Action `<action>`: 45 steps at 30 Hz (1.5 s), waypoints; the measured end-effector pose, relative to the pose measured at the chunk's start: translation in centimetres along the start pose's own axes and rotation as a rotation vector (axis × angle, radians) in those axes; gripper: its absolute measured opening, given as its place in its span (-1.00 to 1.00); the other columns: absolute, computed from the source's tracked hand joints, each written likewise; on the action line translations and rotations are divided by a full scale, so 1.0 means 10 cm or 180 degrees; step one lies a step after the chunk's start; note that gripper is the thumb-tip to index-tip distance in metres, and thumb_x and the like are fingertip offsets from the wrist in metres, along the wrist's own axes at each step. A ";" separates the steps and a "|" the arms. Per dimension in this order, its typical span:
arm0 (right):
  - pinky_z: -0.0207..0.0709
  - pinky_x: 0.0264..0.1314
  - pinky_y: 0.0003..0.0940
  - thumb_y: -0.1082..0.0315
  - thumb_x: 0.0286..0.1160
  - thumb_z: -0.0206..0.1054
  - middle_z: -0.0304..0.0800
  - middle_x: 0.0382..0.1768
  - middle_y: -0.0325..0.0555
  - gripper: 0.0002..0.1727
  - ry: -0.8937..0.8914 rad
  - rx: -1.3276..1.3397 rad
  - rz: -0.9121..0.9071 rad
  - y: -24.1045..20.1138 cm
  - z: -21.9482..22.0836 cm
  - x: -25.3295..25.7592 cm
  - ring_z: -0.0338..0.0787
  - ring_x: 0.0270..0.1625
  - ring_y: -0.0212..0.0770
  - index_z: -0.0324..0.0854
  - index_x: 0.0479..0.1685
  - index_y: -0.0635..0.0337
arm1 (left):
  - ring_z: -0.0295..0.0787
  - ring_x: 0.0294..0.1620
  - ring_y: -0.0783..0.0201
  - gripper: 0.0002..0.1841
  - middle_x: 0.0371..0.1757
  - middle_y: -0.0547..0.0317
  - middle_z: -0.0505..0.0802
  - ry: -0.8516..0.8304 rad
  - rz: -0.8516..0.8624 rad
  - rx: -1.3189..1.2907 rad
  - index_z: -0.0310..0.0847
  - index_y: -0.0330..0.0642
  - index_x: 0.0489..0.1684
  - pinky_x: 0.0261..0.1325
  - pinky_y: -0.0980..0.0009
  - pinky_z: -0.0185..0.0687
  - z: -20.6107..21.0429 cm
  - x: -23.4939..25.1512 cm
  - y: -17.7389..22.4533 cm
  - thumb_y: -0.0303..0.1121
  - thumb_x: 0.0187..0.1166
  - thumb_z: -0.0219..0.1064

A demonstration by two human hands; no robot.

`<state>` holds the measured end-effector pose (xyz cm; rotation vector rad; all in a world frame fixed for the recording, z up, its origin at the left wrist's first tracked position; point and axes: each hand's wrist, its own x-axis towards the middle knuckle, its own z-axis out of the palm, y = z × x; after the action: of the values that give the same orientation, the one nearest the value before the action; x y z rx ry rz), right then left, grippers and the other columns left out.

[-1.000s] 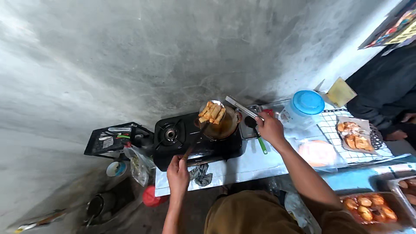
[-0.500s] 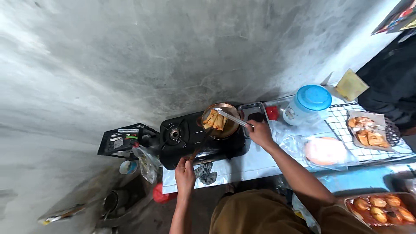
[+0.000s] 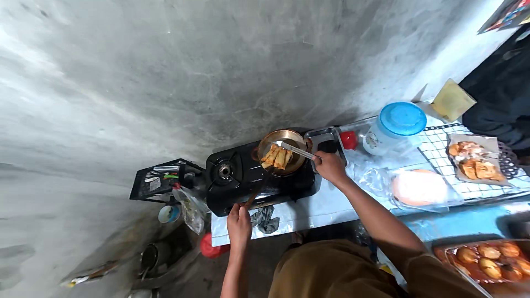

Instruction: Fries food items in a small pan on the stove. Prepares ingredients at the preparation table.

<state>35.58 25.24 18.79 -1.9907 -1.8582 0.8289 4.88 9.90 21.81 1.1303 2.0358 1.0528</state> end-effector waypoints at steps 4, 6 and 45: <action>0.59 0.23 0.23 0.03 0.76 0.13 0.92 -0.03 0.02 -0.62 -0.0040 -0.0019 0.0036 0.02 -0.02 -0.01 0.85 0.15 0.11 0.80 0.21 -0.08 | 0.35 -0.77 0.40 -0.70 -0.71 0.33 0.48 -0.0003 -0.0036 -0.0028 0.62 -0.17 -0.37 -0.67 0.43 0.30 0.00 0.01 0.00 -0.31 0.71 0.00; 0.58 0.23 0.25 0.03 0.75 0.15 0.92 -0.03 0.02 -0.63 -0.0098 -0.0004 0.0060 0.04 -0.03 0.01 0.84 0.15 0.12 0.80 0.21 -0.08 | 0.35 -0.77 0.40 -0.69 -0.71 0.34 0.47 -0.0020 -0.0021 -0.0059 0.61 -0.16 -0.37 -0.68 0.44 0.30 0.01 0.02 -0.02 -0.31 0.72 -0.01; 0.61 0.48 0.02 0.33 0.63 0.19 0.28 0.74 0.24 -0.09 -0.0572 0.0606 0.0786 1.20 1.18 -0.05 0.70 0.47 0.15 -0.25 0.95 0.15 | 0.34 -0.80 0.44 -0.72 -0.71 0.37 0.46 0.0111 0.0123 -0.0236 0.61 -0.20 -0.23 -0.75 0.49 0.33 0.38 -0.46 0.67 -0.33 0.73 -0.02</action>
<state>38.30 21.33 2.67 -2.1082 -1.5696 1.2421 12.81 9.49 26.02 1.1248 1.9917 1.1649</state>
